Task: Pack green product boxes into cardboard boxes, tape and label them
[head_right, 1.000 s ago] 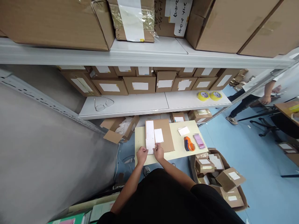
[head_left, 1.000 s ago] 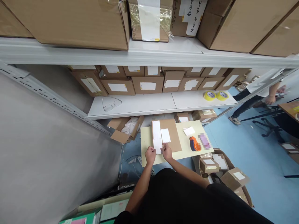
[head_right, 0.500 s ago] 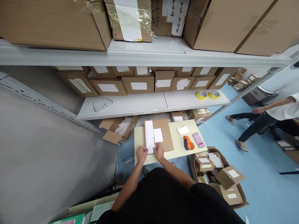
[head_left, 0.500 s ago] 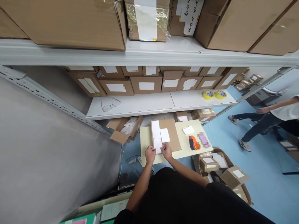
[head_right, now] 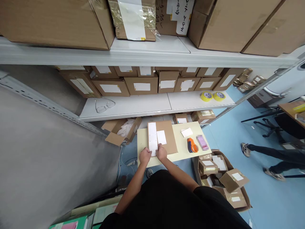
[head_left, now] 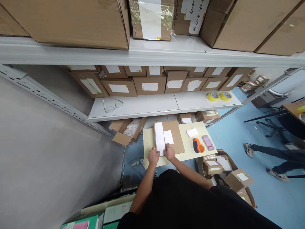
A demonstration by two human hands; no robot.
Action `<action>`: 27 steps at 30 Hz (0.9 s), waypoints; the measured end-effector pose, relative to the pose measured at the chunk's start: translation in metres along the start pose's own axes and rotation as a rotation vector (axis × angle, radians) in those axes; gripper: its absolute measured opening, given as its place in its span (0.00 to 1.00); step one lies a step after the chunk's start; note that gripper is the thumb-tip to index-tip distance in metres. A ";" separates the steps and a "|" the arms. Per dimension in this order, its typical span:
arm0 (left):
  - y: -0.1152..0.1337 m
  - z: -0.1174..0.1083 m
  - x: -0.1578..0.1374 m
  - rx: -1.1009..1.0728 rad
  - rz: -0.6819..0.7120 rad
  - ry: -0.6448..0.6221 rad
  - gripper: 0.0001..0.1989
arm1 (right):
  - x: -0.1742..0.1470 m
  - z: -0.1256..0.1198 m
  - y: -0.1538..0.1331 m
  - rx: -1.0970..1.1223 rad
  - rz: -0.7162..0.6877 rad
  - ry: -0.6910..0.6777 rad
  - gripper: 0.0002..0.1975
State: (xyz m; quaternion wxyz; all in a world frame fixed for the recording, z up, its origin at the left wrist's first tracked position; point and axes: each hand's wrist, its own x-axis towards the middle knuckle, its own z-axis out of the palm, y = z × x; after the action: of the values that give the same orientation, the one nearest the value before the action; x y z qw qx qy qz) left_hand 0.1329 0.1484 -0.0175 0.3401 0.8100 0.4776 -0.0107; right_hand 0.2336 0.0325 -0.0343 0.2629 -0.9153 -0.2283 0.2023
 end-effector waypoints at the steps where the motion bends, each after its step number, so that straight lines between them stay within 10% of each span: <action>1: -0.001 -0.003 0.002 0.031 -0.019 -0.006 0.09 | 0.001 -0.002 -0.002 -0.043 -0.006 -0.017 0.13; 5: -0.004 -0.016 0.006 0.111 -0.019 -0.047 0.18 | 0.000 -0.013 -0.008 -0.219 -0.088 -0.034 0.19; 10: 0.004 -0.008 -0.001 0.151 0.425 -0.026 0.17 | -0.020 -0.024 0.008 -0.296 -0.436 0.024 0.23; 14: -0.004 0.013 -0.005 0.071 0.461 -0.058 0.28 | -0.044 -0.022 0.033 -0.324 -0.530 -0.016 0.27; 27: -0.054 0.003 0.012 -0.074 0.422 -0.239 0.46 | -0.003 -0.091 0.122 0.252 0.203 0.456 0.39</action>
State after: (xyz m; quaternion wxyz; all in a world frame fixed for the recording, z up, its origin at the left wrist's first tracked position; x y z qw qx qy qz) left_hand 0.0978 0.1729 -0.0529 0.4183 0.8718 0.2543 -0.0180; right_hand 0.3142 -0.0970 -0.0326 0.3978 -0.9154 -0.0432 0.0432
